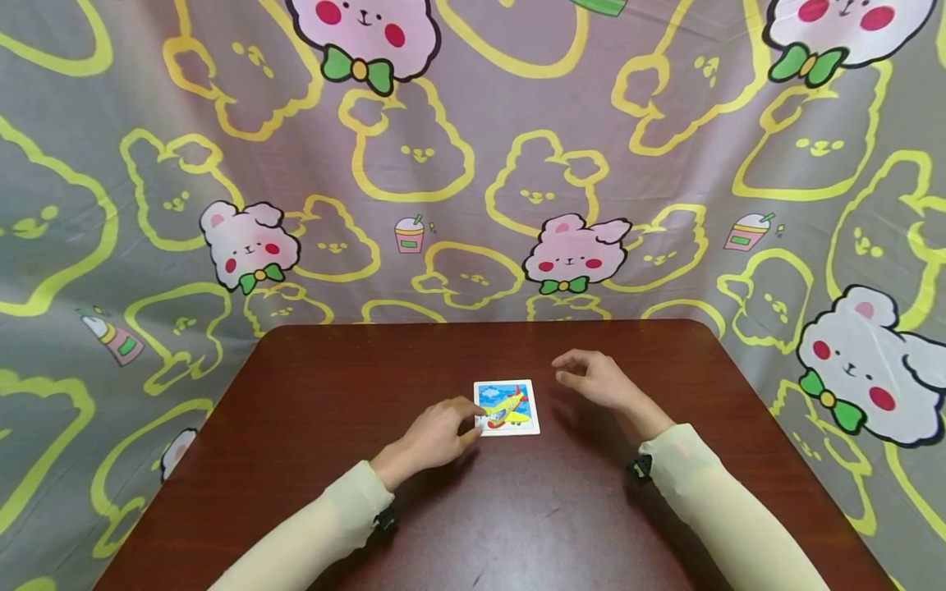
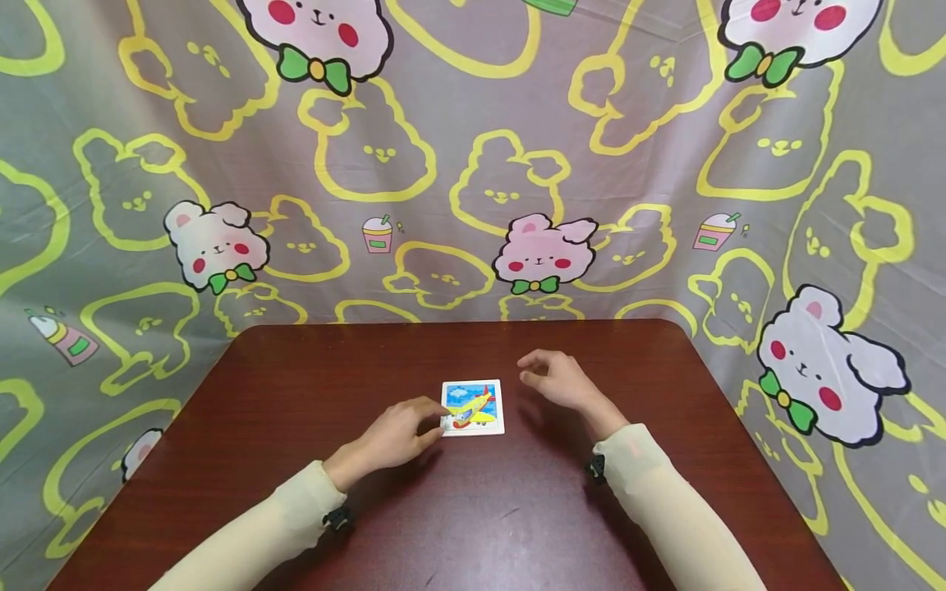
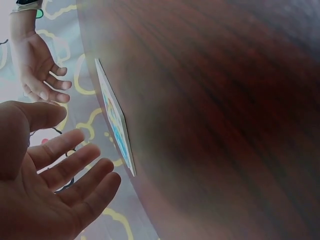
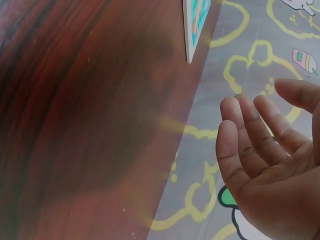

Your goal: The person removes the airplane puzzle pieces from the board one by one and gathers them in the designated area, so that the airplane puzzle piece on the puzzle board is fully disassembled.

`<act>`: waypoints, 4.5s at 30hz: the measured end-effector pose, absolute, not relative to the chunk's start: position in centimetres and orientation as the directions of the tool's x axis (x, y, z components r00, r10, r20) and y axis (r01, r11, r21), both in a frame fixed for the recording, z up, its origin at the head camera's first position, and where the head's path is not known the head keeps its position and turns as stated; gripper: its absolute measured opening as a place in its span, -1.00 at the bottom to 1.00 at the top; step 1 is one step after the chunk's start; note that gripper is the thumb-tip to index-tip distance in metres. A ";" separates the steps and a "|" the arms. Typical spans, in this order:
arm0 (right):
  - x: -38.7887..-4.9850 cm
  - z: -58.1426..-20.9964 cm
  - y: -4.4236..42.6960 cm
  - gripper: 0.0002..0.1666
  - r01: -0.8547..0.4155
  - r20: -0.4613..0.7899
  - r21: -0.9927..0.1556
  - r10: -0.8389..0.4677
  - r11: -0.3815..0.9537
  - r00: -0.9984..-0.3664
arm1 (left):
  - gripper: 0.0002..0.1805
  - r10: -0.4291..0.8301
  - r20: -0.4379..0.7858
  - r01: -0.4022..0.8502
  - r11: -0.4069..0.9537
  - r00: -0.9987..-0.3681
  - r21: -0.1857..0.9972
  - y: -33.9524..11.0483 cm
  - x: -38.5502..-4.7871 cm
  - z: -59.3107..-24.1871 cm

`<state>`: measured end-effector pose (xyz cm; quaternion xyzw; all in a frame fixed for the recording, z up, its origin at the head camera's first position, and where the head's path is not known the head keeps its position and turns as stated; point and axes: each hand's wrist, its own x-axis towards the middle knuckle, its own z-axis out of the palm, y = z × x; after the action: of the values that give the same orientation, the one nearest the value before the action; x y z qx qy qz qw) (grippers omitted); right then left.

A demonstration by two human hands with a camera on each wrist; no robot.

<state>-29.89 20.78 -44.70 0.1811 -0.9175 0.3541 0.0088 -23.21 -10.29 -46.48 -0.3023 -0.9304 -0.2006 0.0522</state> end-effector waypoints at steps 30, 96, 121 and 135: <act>-30.8 -46.2 16.6 -0.72 -0.331 0.105 -0.690 -0.364 0.644 -0.926 | -0.55 0.611 0.041 0.595 0.752 -0.791 0.284 -9.3 -23.1 -46.8; -33.2 -48.3 10.9 -0.77 -0.265 -0.046 -0.754 -0.450 0.602 -0.892 | -0.50 0.561 -0.035 0.542 0.813 -0.827 0.212 -8.1 -22.9 -47.7; -33.6 -48.3 10.0 -0.76 -0.261 -0.066 -0.756 -0.466 0.600 -0.882 | -0.48 0.564 -0.037 0.542 0.808 -0.825 0.230 -8.2 -22.9 -47.6; -33.8 -48.3 10.2 -0.74 -0.257 -0.069 -0.763 -0.470 0.593 -0.880 | -0.48 0.572 -0.023 0.553 0.802 -0.820 0.225 -8.2 -23.0 -47.6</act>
<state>-33.80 10.18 -48.28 0.2060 -0.8827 0.4010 -0.1328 -22.97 -8.15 -47.58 -0.2969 -0.9481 -0.1047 -0.0450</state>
